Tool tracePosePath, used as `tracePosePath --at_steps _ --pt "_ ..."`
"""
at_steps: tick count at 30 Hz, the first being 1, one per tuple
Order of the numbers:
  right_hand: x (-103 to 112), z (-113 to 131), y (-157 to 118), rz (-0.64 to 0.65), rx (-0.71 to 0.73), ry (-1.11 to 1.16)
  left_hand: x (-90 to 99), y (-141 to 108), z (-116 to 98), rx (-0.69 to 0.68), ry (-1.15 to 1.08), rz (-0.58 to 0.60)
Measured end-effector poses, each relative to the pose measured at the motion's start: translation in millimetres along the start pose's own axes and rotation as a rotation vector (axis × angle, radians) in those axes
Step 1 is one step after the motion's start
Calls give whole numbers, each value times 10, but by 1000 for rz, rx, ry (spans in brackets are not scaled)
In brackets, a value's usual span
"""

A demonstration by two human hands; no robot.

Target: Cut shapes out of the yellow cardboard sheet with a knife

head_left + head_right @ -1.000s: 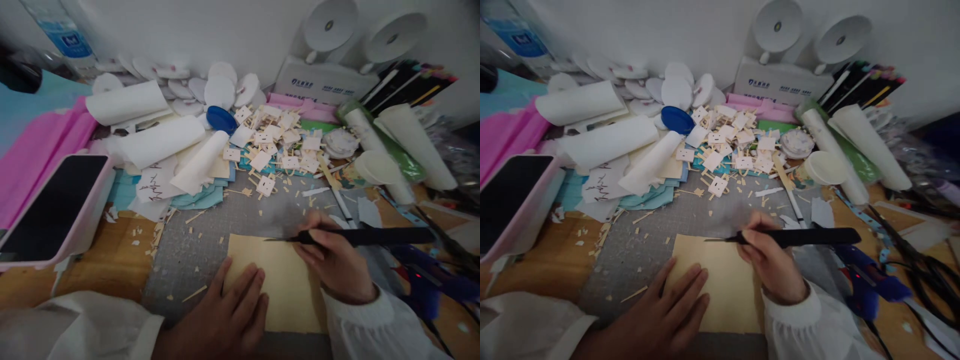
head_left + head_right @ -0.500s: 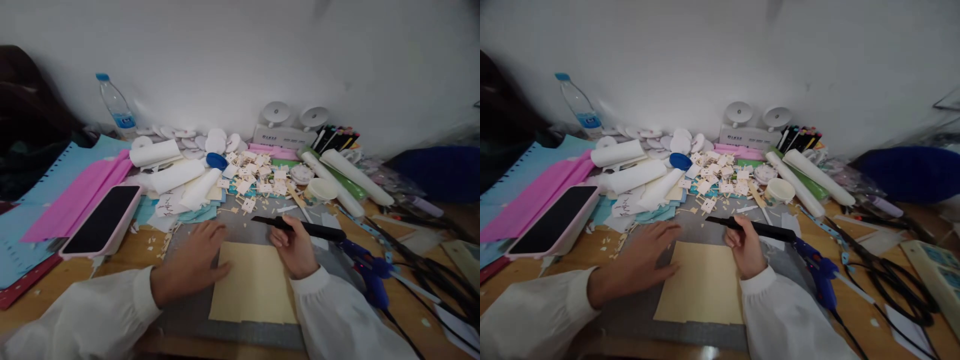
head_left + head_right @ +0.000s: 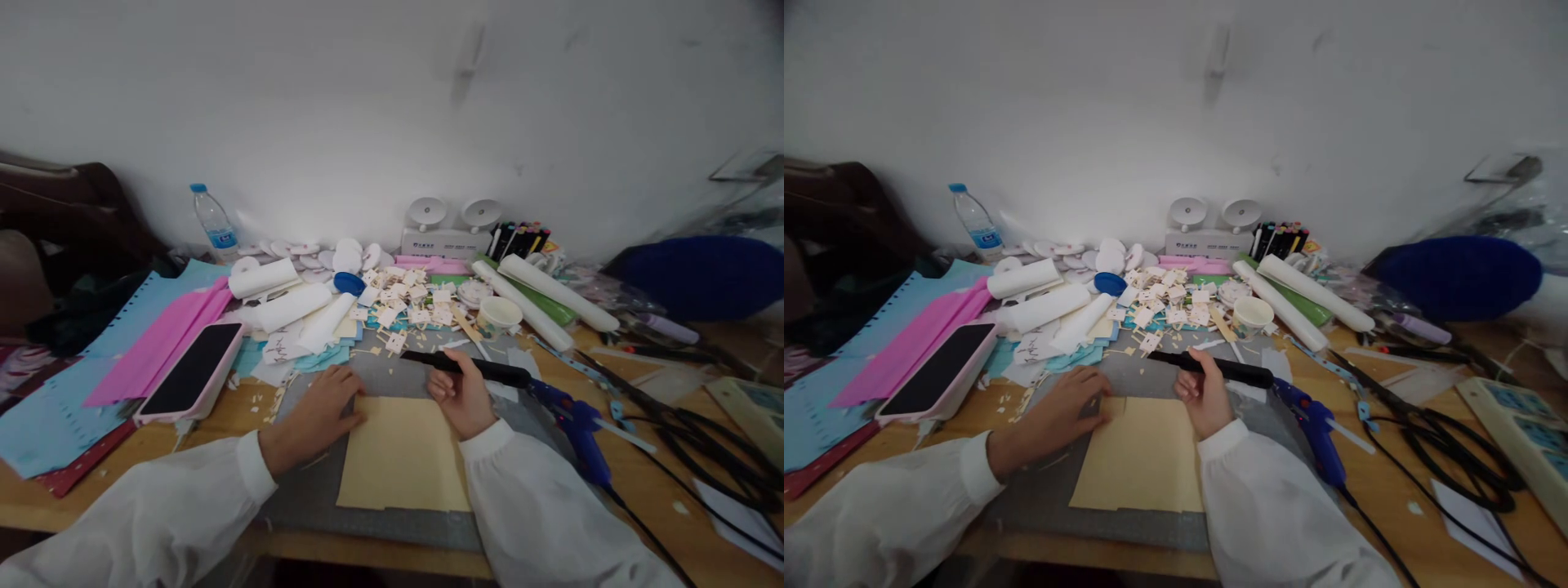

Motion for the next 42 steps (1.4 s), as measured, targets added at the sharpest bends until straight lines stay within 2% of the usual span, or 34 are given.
tracePosePath --at_steps 5,12,17,23,27,32,39,42 --pt "12 -13 21 9 -10 22 -24 15 -1 30 -122 30" --pt "7 -6 20 28 -25 21 84 30 120 100 -297 -68" --pt "2 14 9 23 -7 -4 125 11 135 146 -411 -83" --pt "-1 47 -42 -36 113 -39 -21 -160 158 166 -625 -146" --pt "-14 28 -85 -97 231 -78 -93 -249 178 157 -614 -191" --pt "-51 -34 -139 -146 347 -160 -84 -258 201 163 -614 -272" --pt "-48 -36 -155 -154 390 -217 -37 -252 256 140 -671 -400" --pt "-37 -34 -149 -153 384 -212 0 -247 310 166 -742 -409"
Point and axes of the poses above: each hand's wrist, its own y-axis towards the middle knuckle, its own x-axis out of the back of the hand, z = x × y, the point moved 7 cm from there along y, towards the middle knuckle, and after that the axes turned 15 degrees about -y, right-handed, at the moved point
